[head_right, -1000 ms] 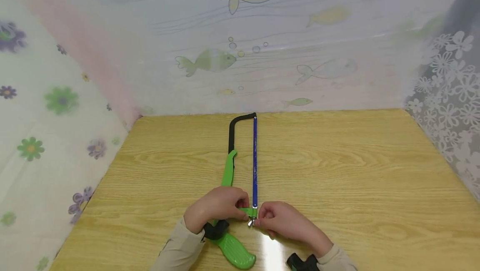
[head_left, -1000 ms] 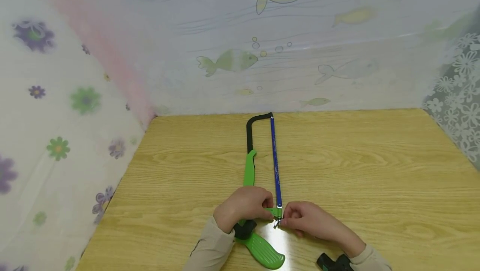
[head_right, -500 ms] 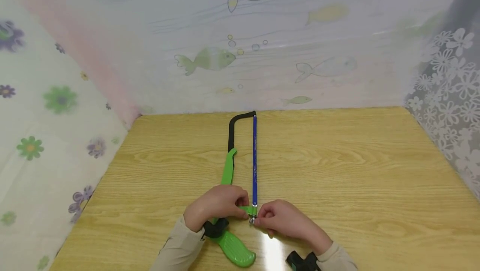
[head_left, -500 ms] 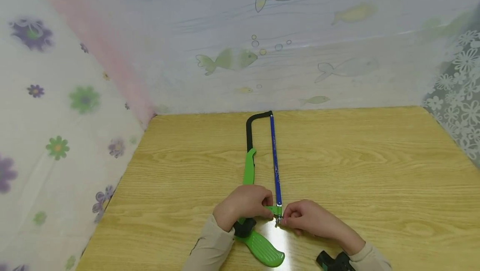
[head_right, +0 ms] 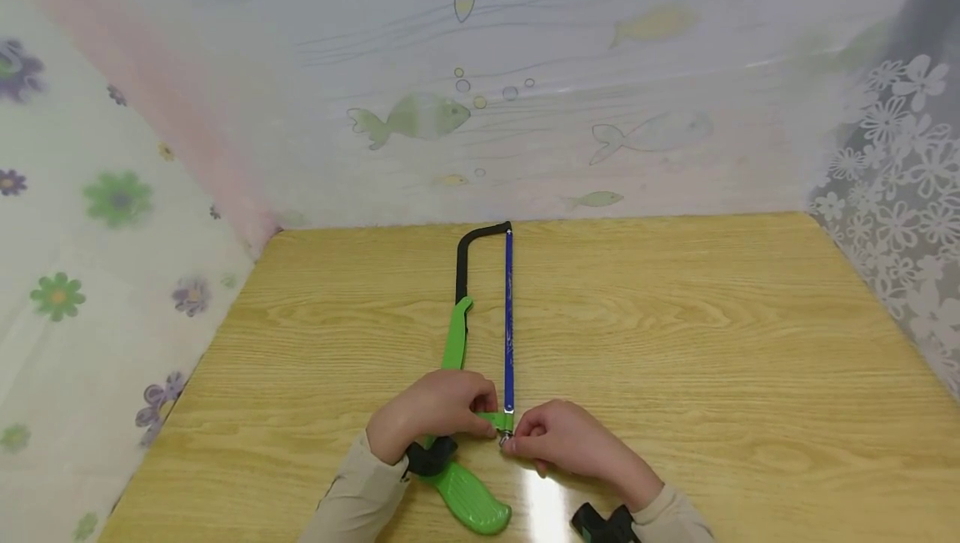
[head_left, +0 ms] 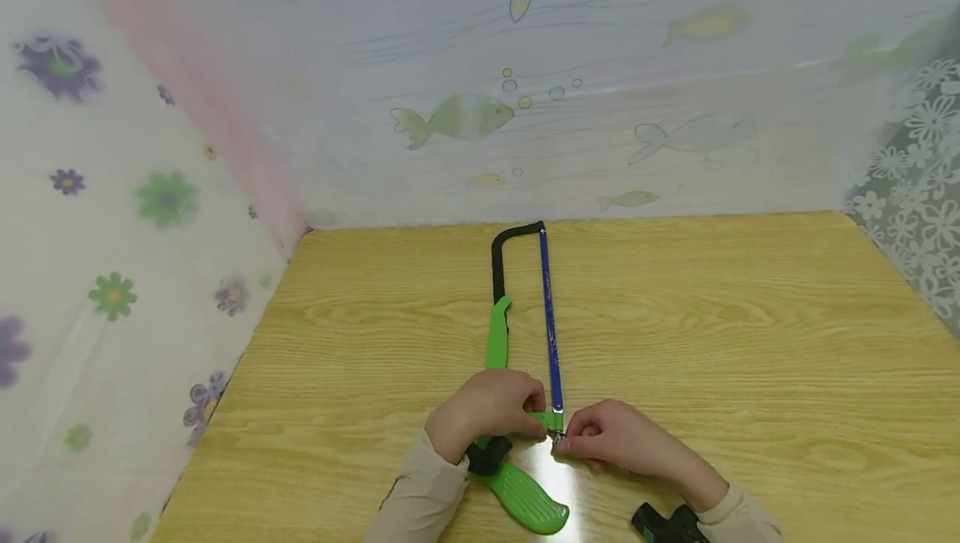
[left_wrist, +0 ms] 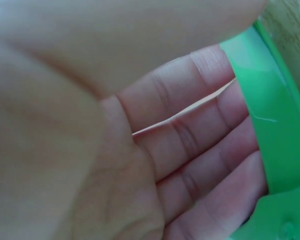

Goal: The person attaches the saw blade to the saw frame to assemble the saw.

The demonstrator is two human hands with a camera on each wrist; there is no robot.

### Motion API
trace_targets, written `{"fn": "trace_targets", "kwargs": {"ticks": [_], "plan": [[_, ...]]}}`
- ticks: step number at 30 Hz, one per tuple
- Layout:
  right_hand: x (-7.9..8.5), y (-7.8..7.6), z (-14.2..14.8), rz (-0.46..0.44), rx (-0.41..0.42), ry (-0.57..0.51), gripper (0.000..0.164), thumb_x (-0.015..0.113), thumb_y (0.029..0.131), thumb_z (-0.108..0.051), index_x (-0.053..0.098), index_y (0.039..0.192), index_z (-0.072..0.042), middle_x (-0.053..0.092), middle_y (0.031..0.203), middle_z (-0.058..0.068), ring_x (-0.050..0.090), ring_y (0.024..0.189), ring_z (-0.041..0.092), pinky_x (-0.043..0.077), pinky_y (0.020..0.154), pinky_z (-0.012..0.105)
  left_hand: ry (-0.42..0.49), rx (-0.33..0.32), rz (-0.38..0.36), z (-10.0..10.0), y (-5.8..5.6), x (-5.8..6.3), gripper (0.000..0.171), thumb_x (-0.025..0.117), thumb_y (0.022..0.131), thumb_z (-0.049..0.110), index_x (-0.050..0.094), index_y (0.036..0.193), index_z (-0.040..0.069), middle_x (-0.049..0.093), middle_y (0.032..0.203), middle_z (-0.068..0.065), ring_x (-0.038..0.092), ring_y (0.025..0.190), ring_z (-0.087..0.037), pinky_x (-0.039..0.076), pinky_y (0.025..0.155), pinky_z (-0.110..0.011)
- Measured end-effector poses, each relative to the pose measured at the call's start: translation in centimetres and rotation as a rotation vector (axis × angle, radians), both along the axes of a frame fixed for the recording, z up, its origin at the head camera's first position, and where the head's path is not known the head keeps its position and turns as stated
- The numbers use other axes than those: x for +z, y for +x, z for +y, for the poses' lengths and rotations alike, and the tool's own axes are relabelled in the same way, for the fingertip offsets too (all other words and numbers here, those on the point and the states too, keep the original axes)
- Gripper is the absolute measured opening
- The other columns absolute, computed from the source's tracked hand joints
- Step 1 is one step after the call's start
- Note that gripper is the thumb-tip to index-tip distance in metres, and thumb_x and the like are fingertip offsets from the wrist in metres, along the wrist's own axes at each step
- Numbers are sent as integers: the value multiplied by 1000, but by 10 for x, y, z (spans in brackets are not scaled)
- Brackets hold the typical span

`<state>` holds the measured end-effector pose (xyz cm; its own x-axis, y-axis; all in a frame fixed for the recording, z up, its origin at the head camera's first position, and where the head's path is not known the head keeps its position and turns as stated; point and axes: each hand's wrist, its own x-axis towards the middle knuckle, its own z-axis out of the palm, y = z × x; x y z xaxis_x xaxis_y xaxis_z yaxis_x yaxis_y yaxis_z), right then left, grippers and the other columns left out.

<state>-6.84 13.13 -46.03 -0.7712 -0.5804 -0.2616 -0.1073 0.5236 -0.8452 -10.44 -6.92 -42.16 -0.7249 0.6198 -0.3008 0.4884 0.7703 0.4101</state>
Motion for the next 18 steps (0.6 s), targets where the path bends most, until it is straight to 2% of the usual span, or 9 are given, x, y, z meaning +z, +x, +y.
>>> {"fn": "trace_targets", "kwargs": {"ticks": [18], "plan": [[3, 2, -2, 47, -2, 52, 33, 54, 81, -52, 59, 66, -23, 43, 45, -10, 37, 41, 3, 31, 45, 21, -12, 0, -2, 1, 0, 0, 17, 71, 72, 34, 60, 78, 22, 49, 68, 15, 44, 60, -3, 37, 54, -20]]}}
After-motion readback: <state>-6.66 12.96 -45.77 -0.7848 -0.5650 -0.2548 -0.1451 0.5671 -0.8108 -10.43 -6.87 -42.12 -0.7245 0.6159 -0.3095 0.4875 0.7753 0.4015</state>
